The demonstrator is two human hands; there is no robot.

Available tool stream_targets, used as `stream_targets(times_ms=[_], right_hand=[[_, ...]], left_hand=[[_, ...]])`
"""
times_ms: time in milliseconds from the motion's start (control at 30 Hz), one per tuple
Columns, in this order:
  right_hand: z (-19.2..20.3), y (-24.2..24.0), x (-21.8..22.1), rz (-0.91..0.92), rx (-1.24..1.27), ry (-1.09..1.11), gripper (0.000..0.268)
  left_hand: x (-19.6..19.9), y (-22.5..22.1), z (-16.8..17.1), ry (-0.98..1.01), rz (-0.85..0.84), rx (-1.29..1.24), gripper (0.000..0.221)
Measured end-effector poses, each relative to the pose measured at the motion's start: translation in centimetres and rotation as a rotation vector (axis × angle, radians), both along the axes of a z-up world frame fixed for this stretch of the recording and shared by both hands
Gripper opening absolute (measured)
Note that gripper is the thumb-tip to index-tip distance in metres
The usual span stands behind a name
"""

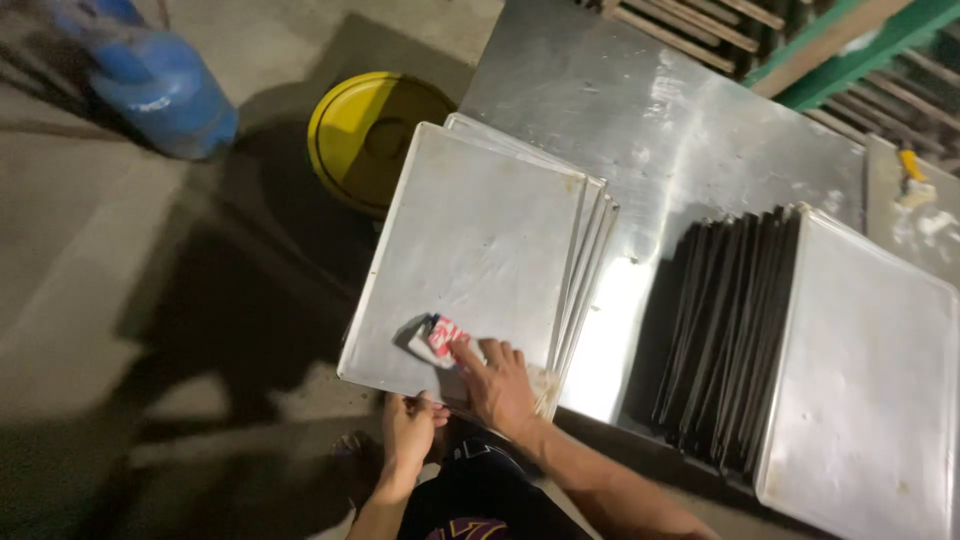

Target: Cleaning and oiling baking trays with a cloth in a bakery.

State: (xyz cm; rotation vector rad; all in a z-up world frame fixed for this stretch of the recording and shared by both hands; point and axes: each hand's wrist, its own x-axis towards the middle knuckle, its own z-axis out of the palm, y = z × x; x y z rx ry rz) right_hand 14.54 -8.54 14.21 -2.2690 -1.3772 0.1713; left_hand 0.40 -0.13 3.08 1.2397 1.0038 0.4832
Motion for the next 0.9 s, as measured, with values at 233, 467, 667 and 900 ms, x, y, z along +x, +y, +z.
stream_targets(times_ms=[233, 467, 667, 900], right_hand=[[-1.4, 2.5, 13.1, 0.091, -0.024, -0.138, 0.063], [-3.8, 7.3, 29.4, 0.177, 0.054, -0.303, 0.069], [-5.3, 10.4, 37.2, -0.079, 0.072, -0.43, 0.052], [-5.3, 11.6, 35.4, -0.446, 0.065, -0.42, 0.045]], left_hand=[[-0.1, 0.3, -1.0, 0.055, 0.062, -0.303, 0.019], [0.6, 1.2, 3.8, 0.256, 0.104, -0.436, 0.027], [-1.2, 0.1, -1.9, 0.248, 0.082, -0.046, 0.03], [-0.9, 1.2, 0.1, 0.233, 0.029, 0.066, 0.049]])
